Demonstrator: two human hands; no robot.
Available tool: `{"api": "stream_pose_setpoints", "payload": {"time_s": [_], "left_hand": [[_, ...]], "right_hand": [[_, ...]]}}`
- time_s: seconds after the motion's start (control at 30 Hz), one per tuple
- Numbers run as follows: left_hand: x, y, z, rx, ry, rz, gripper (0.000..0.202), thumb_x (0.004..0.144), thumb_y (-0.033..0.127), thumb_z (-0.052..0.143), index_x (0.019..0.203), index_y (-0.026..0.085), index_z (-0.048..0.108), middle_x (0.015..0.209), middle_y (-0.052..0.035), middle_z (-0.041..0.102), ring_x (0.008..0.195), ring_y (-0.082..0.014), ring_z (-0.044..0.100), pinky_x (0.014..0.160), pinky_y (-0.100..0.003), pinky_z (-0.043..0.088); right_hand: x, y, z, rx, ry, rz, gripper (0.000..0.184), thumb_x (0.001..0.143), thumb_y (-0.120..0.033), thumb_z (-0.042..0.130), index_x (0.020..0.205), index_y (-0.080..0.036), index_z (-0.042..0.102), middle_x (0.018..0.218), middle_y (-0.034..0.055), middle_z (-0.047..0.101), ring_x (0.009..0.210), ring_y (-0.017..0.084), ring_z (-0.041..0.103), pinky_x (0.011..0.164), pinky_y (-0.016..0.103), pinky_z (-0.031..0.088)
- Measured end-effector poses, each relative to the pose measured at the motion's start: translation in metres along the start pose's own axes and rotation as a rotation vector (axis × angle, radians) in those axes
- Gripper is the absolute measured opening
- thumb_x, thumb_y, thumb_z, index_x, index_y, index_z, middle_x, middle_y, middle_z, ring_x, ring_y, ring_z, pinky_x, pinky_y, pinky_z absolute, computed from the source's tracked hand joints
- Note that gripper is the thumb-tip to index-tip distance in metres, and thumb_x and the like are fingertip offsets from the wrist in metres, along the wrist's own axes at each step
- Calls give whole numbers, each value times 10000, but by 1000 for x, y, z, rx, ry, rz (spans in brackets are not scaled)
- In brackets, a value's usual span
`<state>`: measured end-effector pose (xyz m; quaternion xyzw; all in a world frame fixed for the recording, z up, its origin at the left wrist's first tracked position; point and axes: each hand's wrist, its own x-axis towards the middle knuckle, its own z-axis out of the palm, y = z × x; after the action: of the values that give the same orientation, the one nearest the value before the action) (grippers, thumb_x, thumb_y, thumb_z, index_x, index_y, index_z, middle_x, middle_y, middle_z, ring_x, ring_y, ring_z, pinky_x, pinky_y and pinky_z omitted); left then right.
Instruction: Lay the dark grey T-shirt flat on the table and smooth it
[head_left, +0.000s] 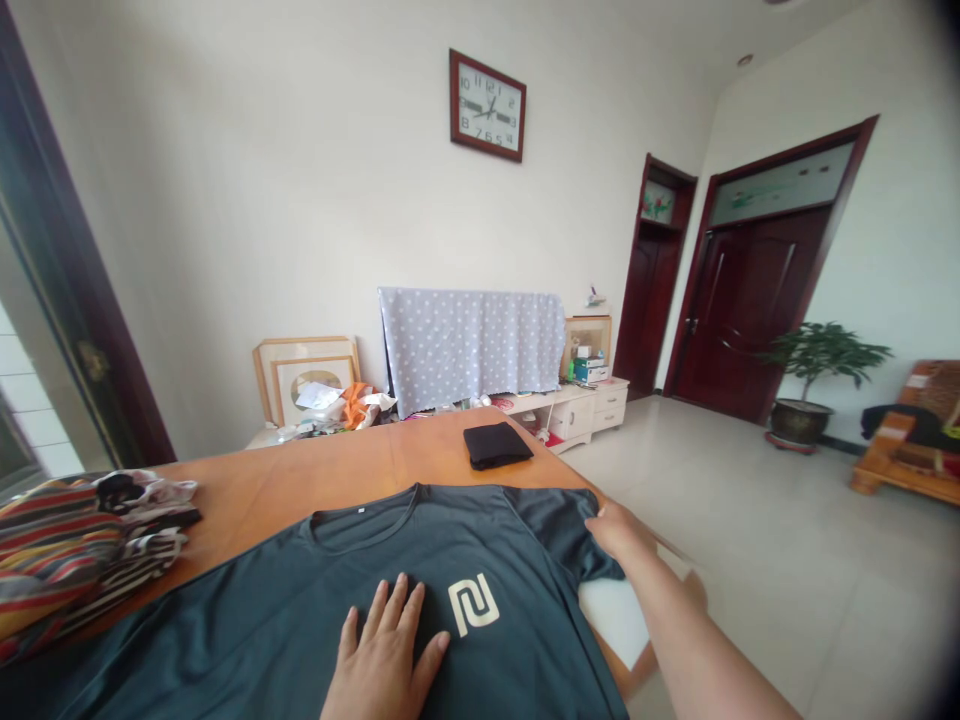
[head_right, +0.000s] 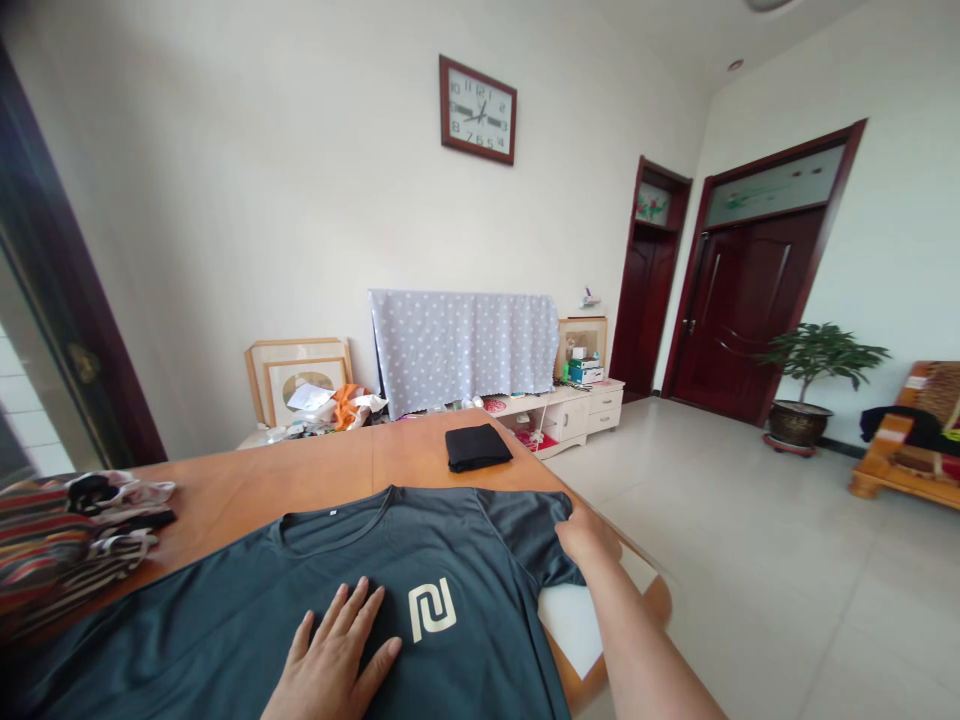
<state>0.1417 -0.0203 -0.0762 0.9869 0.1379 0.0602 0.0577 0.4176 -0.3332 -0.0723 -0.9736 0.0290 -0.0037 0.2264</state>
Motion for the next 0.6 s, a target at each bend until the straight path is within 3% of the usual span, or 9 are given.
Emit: {"api": "stream_pose_setpoints", "payload": {"time_s": [0.13, 0.33, 0.47, 0.6], "left_hand": [[-2, -1, -1, 27, 6, 0, 701, 910, 633, 358, 1498, 258, 432, 1610, -16, 264, 1510, -298, 177, 1214, -570, 135], [-4, 0, -4, 8, 24, -2, 714, 917, 661, 314, 1497, 262, 436, 1608, -18, 284, 1507, -300, 192, 1216, -567, 140], [-4, 0, -4, -9, 26, -5, 723, 917, 673, 294, 1495, 264, 441, 1608, -19, 286, 1507, -298, 196, 1217, -563, 134], [-5, 1, -7, -44, 26, -8, 713, 913, 670, 310, 1485, 272, 459, 1605, -21, 299, 1507, -302, 193, 1220, -564, 123]], "right_hand": [[-2, -3, -2, 53, 20, -1, 220, 801, -430, 565, 804, -236, 670, 869, 88, 740, 780, 240, 687, 657, 317, 458], [-7, -22, -15, 136, 136, -88, 216, 880, -388, 457, 846, -216, 581, 839, 80, 703, 806, 215, 649, 644, 271, 410], [-24, -58, -32, 171, 185, -224, 175, 895, -394, 480, 873, -233, 545, 807, 39, 678, 778, 196, 621, 638, 257, 379], [-69, -112, -32, 214, 165, -421, 192, 904, -444, 513, 908, -258, 562, 796, 6, 675, 751, 176, 609, 626, 247, 365]]}}
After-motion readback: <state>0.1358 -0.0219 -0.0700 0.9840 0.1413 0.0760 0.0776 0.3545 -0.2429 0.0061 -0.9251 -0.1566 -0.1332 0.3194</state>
